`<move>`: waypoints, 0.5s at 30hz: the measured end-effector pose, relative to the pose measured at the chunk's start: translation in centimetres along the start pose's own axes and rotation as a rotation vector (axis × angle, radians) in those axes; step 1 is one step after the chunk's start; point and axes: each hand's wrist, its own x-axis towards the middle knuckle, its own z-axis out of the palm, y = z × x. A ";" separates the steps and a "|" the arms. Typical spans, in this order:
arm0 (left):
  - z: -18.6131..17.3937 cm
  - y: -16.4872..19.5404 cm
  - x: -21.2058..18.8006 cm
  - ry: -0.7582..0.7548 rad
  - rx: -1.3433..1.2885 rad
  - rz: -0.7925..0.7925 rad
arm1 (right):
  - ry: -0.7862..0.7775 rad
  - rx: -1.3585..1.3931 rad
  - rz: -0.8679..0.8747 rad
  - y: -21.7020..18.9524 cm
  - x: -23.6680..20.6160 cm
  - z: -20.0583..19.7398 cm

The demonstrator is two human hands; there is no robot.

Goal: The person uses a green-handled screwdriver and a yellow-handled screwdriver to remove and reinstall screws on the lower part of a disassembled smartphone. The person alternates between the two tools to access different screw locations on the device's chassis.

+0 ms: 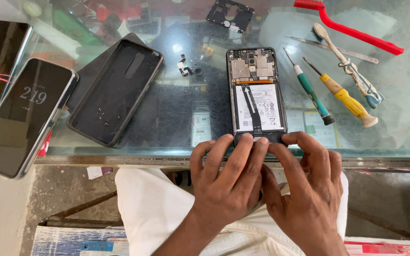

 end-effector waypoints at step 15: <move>0.4 -0.2 0.0 0.015 0.122 0.062 | 0.177 0.109 -0.142 1.7 -1.1 1.4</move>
